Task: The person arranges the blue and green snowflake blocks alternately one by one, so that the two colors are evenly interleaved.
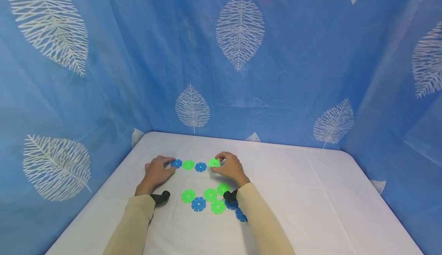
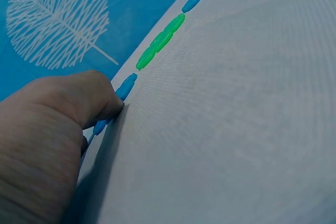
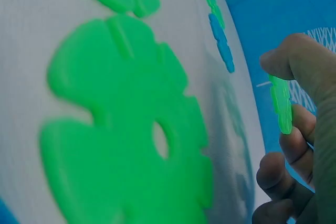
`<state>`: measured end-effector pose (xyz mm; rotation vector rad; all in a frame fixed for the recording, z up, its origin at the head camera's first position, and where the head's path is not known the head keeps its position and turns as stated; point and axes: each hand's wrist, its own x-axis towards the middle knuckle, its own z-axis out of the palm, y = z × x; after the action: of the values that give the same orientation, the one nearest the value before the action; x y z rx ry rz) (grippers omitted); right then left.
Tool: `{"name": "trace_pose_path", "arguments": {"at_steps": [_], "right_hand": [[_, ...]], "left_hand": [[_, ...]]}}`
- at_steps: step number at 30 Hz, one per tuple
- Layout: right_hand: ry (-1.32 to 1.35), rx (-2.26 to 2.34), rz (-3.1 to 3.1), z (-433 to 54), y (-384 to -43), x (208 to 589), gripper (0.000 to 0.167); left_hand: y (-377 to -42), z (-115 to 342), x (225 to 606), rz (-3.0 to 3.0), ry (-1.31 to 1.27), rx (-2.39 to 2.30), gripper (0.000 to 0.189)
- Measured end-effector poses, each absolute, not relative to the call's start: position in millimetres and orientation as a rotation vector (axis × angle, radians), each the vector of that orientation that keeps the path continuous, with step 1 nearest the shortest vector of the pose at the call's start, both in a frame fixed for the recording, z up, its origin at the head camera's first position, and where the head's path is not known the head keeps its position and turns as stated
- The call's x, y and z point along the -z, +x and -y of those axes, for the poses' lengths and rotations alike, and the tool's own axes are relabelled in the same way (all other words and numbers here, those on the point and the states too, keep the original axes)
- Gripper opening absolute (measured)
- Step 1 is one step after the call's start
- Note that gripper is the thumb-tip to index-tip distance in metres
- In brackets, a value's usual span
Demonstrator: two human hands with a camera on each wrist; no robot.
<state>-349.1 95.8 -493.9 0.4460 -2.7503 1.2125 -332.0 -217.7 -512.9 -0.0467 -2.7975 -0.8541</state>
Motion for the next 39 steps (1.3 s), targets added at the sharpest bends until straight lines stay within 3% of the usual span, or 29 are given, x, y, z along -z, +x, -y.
{"name": "trace_pose_path", "arguments": {"at_steps": [39], "right_hand": [[0.482, -0.972, 2.934, -84.6, -353.1, 498.5, 0.042]], "left_hand": [[-333.6, 218.6, 514.9, 2.756, -0.065, 0.867, 0.041]]}}
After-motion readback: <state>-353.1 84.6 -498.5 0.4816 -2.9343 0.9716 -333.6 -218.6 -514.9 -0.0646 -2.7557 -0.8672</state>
